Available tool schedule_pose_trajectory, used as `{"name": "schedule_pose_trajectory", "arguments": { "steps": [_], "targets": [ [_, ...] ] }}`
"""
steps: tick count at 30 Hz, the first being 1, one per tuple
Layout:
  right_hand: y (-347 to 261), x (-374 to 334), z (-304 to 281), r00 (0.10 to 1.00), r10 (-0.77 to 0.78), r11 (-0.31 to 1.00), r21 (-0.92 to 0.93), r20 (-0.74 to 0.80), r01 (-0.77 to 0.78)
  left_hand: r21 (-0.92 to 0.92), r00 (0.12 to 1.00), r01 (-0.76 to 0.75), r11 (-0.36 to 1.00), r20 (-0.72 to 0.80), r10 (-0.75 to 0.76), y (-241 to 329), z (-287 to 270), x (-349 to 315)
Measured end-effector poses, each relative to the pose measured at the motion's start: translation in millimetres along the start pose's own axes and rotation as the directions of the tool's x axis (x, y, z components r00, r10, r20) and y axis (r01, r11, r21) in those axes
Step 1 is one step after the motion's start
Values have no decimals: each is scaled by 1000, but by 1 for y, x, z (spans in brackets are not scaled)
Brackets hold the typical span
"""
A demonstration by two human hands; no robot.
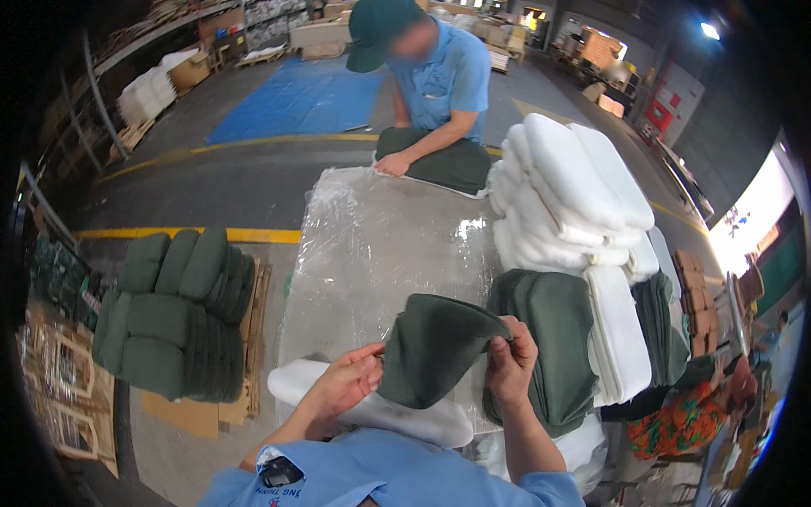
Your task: The person inserts white foam cushions into green fabric covers at a work table. They align the foam, pull the cover over it, and smooth the edges before stacking the finished cushions.
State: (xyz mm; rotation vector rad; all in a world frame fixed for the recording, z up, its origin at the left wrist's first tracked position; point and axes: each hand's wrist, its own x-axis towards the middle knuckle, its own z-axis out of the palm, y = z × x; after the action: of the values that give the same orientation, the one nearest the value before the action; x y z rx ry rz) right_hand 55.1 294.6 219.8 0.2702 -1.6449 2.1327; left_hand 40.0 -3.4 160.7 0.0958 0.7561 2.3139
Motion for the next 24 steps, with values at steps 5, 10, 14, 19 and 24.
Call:
{"name": "schedule_pose_trajectory", "arguments": {
  "steps": [5, 10, 14, 19, 24],
  "targets": [
    [-3, 7, 1, 985, -87, 995, 70, 150, 78, -165, 990, 139, 976, -15, -144, -19, 1, 18],
    [-8, 13, -12, 991, -105, 993, -43, 86, 109, -135, 1000, -26, 991, -12, 25, 5, 9, 17],
    [6, 8, -27, 995, 88, 996, 16, -54, -88, -88, 983, 6, 996, 181, 10, 8, -4, -4],
    [28, 2, -19, 996, 85, 993, -80, -36, -88, -234, 957, 177, 956, 267, -113, -19, 4, -7],
    [26, 3, -14, 993, 115, 992, -48, -28, -116, -355, 955, 141, 924, 295, -32, -12, 19, 2]
  ]
}}
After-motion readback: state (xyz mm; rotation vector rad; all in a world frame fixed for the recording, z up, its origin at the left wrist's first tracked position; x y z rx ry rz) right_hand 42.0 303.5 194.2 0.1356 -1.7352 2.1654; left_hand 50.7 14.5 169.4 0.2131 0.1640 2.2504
